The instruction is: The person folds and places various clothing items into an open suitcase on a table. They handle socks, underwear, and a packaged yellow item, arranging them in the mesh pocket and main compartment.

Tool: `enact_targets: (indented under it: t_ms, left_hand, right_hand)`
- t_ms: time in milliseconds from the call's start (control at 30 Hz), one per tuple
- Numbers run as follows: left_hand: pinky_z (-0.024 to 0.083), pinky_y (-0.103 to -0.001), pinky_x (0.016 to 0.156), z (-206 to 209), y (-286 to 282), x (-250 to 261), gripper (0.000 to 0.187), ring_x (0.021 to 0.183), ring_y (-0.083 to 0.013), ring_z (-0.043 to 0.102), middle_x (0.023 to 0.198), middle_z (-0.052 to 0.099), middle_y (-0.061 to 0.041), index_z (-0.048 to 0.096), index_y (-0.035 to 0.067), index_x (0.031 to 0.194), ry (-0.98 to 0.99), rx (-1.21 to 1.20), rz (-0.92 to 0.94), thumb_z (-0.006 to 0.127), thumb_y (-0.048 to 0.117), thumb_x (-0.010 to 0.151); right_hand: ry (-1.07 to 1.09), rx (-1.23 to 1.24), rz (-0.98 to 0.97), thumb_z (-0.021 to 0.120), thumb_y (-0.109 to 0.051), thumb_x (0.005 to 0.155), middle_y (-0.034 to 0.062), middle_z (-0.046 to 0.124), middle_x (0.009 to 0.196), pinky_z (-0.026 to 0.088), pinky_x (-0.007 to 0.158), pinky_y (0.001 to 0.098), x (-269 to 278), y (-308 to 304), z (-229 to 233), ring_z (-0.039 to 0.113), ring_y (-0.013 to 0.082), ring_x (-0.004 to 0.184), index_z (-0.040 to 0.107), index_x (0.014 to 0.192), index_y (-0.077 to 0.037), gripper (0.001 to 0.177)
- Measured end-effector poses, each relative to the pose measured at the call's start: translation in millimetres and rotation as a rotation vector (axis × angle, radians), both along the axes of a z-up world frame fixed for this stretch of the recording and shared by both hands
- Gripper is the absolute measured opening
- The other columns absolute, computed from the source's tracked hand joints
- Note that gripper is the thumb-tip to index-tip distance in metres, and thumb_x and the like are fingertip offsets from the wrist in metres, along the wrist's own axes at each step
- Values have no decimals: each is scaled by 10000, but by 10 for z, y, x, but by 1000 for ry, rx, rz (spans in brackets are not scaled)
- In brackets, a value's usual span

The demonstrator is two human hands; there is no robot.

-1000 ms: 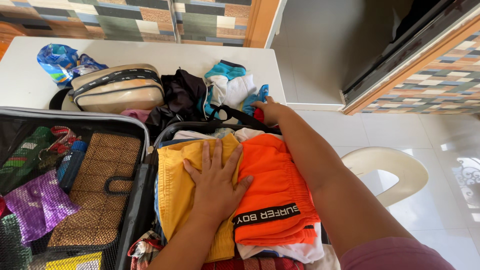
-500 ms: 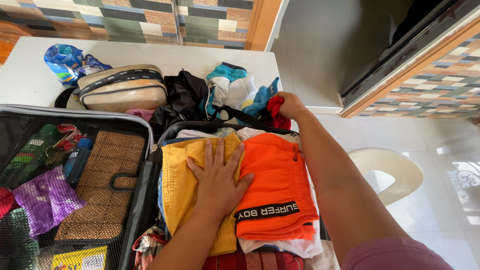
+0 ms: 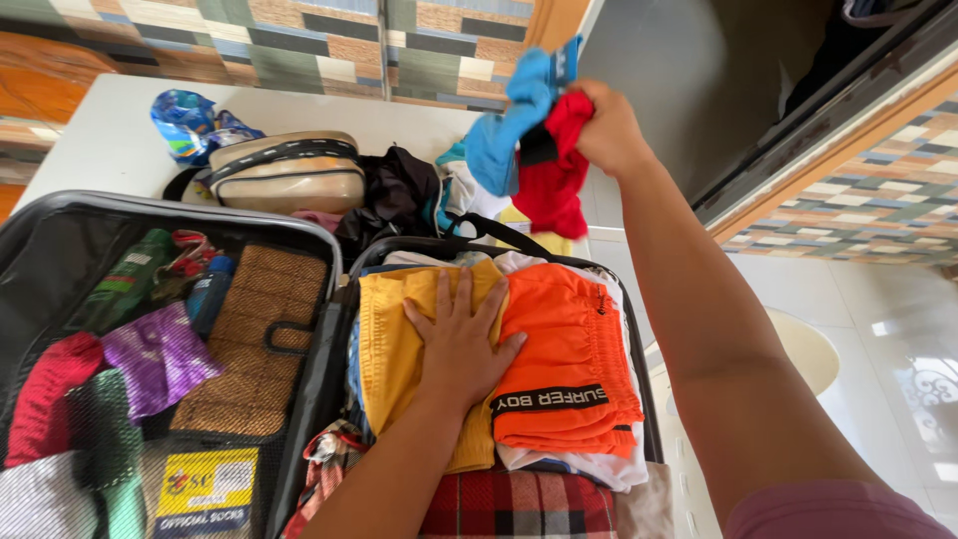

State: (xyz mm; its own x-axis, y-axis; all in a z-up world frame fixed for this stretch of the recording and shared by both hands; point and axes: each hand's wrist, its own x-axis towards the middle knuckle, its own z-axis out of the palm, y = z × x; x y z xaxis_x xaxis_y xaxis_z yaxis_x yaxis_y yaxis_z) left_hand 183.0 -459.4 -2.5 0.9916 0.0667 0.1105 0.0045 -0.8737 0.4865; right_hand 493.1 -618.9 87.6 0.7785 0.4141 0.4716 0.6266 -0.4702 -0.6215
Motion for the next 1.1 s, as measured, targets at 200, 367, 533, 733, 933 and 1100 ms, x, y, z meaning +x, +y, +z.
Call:
enact_targets:
  t_ms: [200, 367, 533, 733, 933, 1100]
  left_hand:
    - [-69, -829, 1068, 12, -2, 9, 783, 1543, -396, 52, 1660, 190, -165, 387, 329, 1538, 18, -41, 4, 616, 626, 851]
    - [-75, -820, 1085, 19, 6, 4, 783, 1546, -393, 51, 1666, 171, -176, 381, 334, 1543, 48, -66, -4, 612, 624, 852]
    - [-37, -865, 1021, -95, -30, 68, 776, 1517, -407, 97, 1688, 210, -129, 330, 249, 1577, -69, -175, 22, 546, 558, 898]
    - [44, -858, 1043, -194, -2, 89, 682, 1521, -456, 168, 1621, 299, -201, 423, 325, 1519, -211, 29, 54, 547, 588, 902]
    - [-37, -835, 1119, -11, 9, -17, 746, 1586, -343, 127, 1686, 302, -56, 396, 301, 1544, 53, -209, 14, 594, 556, 872]
    - [-95, -805, 1081, 86, 32, 10, 795, 1543, -383, 2, 1667, 144, -168, 326, 333, 1553, 103, -62, -17, 598, 603, 857]
  right_hand:
    - [254, 442, 322, 766, -15, 918, 12, 706, 951, 547, 714, 289, -371, 956, 631, 666, 126, 860, 651, 1211, -20, 314]
    - [-7, 317, 599, 833, 22, 938, -1, 710, 1085, 591, 914, 282, -1000, 1829, 694, 689, 137, 1023, 631, 1267, -83, 400]
    - [28, 76, 830, 647, 149, 631, 93, 619, 1166, 508, 1015, 339, -1975, 2623, 142, 621, 270, 1184, 679, 1159, -83, 577]
    - [97, -382, 946, 760, 29, 671, 152, 538, 1377, 508, 985, 384, -2802, 2847, -311, 576, 348, 1263, 625, 1292, -201, 676]
    - [145, -137, 1162, 968, -238, 794, 185, 332, 1647, 341, 1257, 478, -1755, 2388, -428, 335, 352, 1547, 403, 1571, -212, 962]
    - [544, 42, 322, 872, -291, 811, 112, 668, 1308, 574, 956, 374, -65, 1240, -917, 700, 261, 1180, 652, 1280, -98, 552]
